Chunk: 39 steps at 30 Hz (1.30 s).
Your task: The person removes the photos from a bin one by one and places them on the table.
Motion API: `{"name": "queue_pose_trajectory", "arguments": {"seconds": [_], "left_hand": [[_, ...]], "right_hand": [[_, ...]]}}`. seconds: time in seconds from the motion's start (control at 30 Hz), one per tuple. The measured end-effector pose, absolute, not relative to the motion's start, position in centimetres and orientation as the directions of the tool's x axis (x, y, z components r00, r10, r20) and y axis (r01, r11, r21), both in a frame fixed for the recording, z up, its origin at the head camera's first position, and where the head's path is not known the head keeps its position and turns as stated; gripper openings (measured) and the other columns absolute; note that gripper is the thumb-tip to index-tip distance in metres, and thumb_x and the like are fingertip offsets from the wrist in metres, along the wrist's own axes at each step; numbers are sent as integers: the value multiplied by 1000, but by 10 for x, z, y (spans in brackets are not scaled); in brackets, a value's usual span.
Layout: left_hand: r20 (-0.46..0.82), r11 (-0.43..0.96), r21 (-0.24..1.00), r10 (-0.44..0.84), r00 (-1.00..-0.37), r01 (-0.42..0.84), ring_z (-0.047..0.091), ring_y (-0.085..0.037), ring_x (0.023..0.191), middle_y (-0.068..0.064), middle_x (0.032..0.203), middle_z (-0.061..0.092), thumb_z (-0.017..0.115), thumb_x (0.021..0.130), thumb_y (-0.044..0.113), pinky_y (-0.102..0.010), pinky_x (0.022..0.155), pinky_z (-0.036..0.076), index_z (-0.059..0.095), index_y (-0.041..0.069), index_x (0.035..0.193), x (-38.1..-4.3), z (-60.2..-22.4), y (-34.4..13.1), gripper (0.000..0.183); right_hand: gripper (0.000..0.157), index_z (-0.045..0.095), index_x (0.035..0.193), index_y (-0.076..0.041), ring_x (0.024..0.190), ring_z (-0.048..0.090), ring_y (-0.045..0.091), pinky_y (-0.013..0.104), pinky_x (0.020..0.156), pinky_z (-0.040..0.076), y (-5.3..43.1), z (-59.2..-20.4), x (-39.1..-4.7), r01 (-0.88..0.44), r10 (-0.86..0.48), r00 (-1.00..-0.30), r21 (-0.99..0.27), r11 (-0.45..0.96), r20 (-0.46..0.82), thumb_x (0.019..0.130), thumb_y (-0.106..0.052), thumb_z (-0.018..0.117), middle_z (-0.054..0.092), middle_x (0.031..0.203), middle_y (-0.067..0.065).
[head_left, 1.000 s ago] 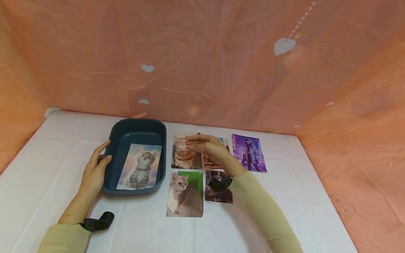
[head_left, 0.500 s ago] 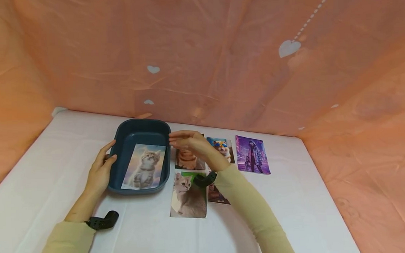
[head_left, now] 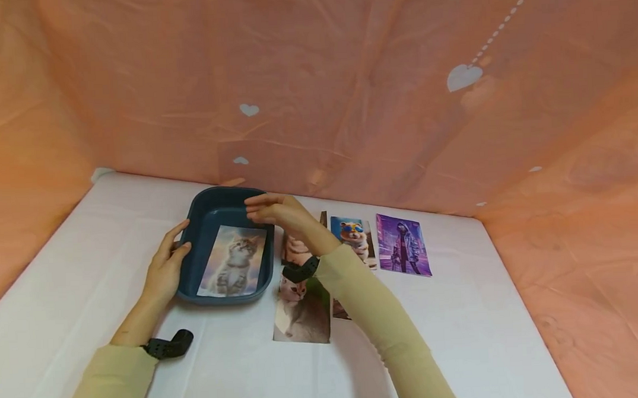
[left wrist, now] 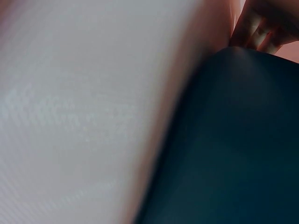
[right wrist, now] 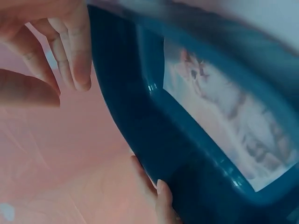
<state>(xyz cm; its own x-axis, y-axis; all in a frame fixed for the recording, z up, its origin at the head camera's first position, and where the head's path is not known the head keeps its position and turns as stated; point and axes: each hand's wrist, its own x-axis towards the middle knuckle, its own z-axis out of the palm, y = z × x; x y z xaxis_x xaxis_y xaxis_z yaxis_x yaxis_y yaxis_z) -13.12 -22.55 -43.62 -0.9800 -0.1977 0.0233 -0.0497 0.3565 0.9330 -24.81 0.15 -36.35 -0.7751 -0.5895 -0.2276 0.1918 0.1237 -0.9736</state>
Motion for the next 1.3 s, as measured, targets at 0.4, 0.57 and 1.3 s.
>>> {"name": "queue_pose_trajectory", "arguments": {"seconds": [0.4, 0.57, 1.3], "left_hand": [[-2, 355, 932, -197, -980, -73, 45, -33, 109, -26, 127, 45, 36, 104, 27, -37, 86, 35, 28, 20, 151, -131, -435, -222, 49], [-9, 351, 933, -196, -980, -79, 45, -33, 109, -25, 127, 45, 36, 104, 27, -39, 88, 35, 27, 20, 152, -130, -435, -220, 49], [-22, 341, 936, -191, -981, -88, 45, -31, 109, -24, 127, 45, 35, 105, 26, -36, 87, 35, 26, 20, 152, -129, -435, -218, 49]], "right_hand": [[39, 57, 130, 1, 122, 55, 29, 36, 100, 45, -27, -369, -262, 234, -541, -793, -960, 154, -280, 90, 2, 58, 52, 136, 23], [37, 60, 126, 2, 118, 57, 30, 39, 100, 45, -36, -377, -261, 250, -510, -807, -955, 159, -296, 89, 3, 60, 55, 133, 22], [35, 63, 127, -14, 138, 36, 26, 48, 112, 27, -45, -389, -260, 218, -422, -784, -839, 499, -455, 93, -21, 60, 47, 145, 4]]}}
